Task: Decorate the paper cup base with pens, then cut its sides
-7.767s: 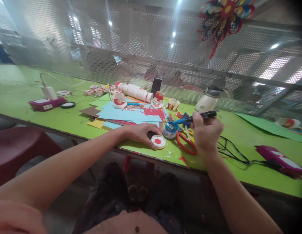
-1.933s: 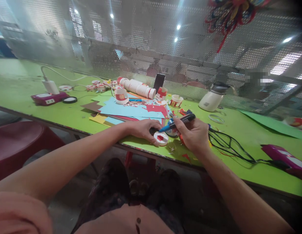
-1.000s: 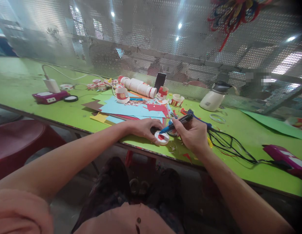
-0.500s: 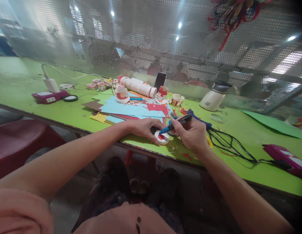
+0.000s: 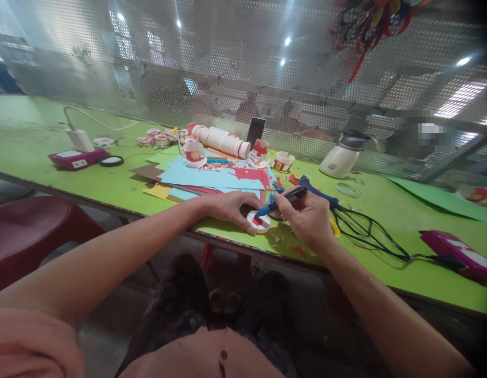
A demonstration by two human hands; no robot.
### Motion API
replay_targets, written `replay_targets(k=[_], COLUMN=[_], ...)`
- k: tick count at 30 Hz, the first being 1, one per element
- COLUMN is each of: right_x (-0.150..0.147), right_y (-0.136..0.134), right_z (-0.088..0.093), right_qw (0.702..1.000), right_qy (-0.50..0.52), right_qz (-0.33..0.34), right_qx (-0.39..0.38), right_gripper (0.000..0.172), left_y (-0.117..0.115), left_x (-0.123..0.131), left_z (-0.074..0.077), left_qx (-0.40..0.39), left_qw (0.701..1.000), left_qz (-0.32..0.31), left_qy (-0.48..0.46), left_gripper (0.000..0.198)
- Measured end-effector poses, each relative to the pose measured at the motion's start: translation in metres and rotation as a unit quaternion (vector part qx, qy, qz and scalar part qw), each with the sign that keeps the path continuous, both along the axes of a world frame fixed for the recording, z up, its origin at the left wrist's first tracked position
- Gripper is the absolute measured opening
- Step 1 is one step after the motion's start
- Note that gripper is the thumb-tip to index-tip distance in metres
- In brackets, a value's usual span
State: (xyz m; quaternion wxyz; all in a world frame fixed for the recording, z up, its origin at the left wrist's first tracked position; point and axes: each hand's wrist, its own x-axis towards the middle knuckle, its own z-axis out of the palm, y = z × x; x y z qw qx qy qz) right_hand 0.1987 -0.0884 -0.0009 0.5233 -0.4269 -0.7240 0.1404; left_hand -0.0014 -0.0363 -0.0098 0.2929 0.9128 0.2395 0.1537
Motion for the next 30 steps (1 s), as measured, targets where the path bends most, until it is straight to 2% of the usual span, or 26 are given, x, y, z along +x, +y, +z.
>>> replay_targets(k=[5,13,30], right_x=[0.0005,-0.0006,-0.0019], right_y=[-0.001,-0.0004,0.0015], right_z=[0.003,0.0008,-0.0025], right_qw=[0.997,0.999,1.0], right_qy=[0.05,0.011,0.008], right_qz=[-0.046,-0.034,-0.004], right_qx=[0.026,0.012,-0.019], right_gripper=[0.024,0.026,0.029], left_y=[-0.0014,0.0001,0.0023], left_x=[0.0004,0.0,-0.0008], left_z=[0.0028,0.0007,-0.0002], left_qx=[-0.009,-0.007,-0.002], left_qw=[1.0,1.0,1.0], left_qz=[0.012,0.003,-0.014], left_qy=[0.012,0.004,-0.003], left_gripper=[0.046,0.05,0.043])
